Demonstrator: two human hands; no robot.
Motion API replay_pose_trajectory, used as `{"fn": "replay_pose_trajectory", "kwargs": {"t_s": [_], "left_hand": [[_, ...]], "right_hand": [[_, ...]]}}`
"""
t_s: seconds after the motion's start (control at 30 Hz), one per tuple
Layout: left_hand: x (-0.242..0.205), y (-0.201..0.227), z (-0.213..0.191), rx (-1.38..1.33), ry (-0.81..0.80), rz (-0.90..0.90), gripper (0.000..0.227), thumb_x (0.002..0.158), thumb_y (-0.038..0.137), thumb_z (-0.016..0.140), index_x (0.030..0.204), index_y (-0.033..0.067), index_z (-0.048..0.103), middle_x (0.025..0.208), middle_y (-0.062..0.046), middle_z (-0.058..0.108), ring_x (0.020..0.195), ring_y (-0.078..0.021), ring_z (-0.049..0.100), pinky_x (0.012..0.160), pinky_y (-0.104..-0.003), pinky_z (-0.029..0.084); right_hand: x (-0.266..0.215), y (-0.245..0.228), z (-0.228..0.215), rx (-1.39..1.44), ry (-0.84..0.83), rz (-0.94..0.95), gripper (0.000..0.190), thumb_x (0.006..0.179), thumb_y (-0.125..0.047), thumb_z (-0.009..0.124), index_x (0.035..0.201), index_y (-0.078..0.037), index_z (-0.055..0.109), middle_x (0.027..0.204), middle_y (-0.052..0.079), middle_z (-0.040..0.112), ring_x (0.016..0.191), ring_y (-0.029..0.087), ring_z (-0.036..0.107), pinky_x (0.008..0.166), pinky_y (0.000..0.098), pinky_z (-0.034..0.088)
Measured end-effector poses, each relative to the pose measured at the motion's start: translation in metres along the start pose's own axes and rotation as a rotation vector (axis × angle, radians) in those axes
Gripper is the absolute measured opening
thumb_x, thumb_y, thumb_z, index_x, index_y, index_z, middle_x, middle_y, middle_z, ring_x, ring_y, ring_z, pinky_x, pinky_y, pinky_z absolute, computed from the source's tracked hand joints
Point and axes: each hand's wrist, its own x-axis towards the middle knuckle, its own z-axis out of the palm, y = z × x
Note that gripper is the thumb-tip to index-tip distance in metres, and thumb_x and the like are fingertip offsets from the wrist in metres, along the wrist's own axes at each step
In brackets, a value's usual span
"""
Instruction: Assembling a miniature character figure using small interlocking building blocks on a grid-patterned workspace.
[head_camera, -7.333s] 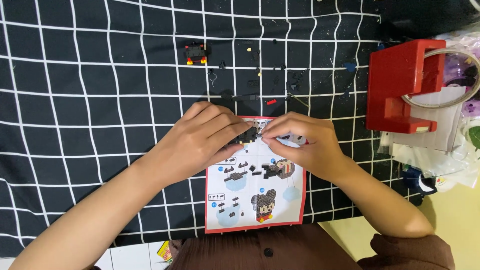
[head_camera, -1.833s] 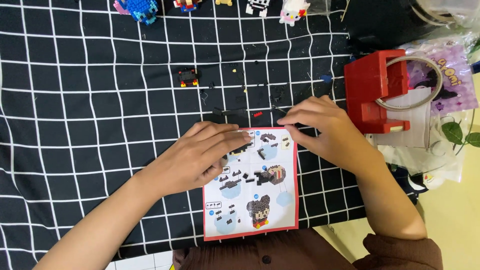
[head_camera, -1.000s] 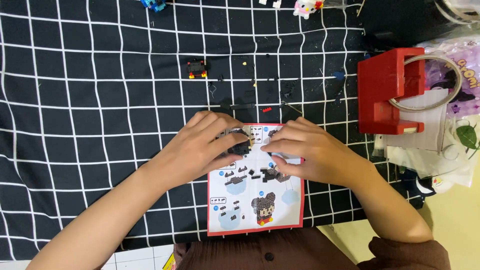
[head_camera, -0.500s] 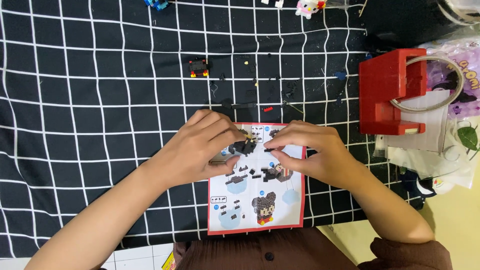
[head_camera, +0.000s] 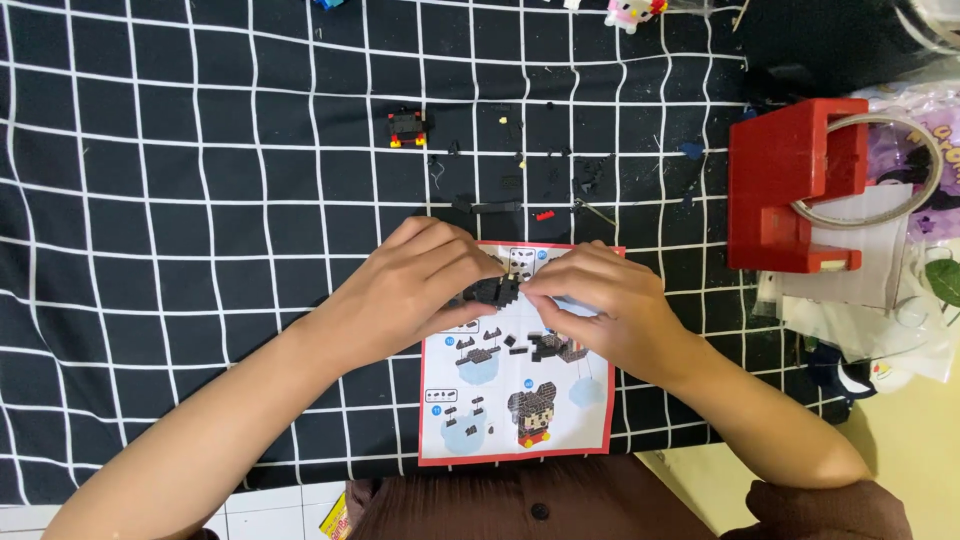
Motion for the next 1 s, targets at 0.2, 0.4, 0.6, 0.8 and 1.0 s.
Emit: {"fn": "replay_pose_trajectory", "kwargs": {"t_s": [0.2,0.4,0.6,0.8,1.0], "left_hand": [[-0.001,-0.001,0.002,-0.013,0.018,0.0,0.028,0.085,0.018,0.084,0.104,0.0023,0.071,0.087,-0.012,0.071,0.095,-0.0294,0.067,0.093,-0.042,0.05],[-0.001,-0.001,0.001,-0.026,0.022,-0.008,0.032,0.083,0.019,0.085,0.107,0.001,0.072,0.085,-0.013,0.071,0.093,-0.029,0.067,0.095,-0.043,0.049],[-0.003,-0.004,0.002,-0.042,0.026,-0.004,0.033,0.083,0.018,0.085,0.108,0.0,0.072,0.084,-0.013,0.071,0.093,-0.0288,0.068,0.095,-0.042,0.05],[-0.001,-0.003,0.001,-0.087,0.026,-0.034,0.034,0.081,0.015,0.086,0.109,-0.0003,0.073,0.084,-0.013,0.071,0.092,-0.0283,0.068,0.095,-0.042,0.05],[-0.001,-0.005,0.002,-0.131,0.02,-0.08,0.033,0.079,0.016,0.088,0.106,0.0022,0.076,0.083,-0.009,0.071,0.093,-0.026,0.068,0.095,-0.041,0.049]], "right_hand": [[0.0,0.001,0.002,-0.086,0.011,-0.08,0.015,0.086,0.003,0.076,0.095,-0.008,0.08,0.089,0.006,0.076,0.085,0.024,0.073,0.079,0.0326,0.056],[0.001,-0.001,0.006,-0.134,0.061,-0.168,0.014,0.085,0.005,0.076,0.093,-0.006,0.079,0.087,0.006,0.075,0.081,0.022,0.071,0.075,0.031,0.057],[-0.003,0.003,0.011,-0.168,0.085,-0.22,0.013,0.085,0.006,0.076,0.092,-0.005,0.079,0.087,0.007,0.074,0.079,0.022,0.072,0.073,0.0308,0.057],[0.0,-0.001,0.011,-0.194,0.056,-0.252,0.013,0.085,0.009,0.075,0.093,-0.001,0.078,0.088,0.012,0.073,0.082,0.026,0.072,0.076,0.0344,0.058],[0.008,-0.008,0.003,-0.115,0.052,-0.263,0.009,0.088,0.009,0.073,0.091,0.001,0.075,0.089,0.012,0.072,0.083,0.028,0.072,0.077,0.0354,0.058]]}}
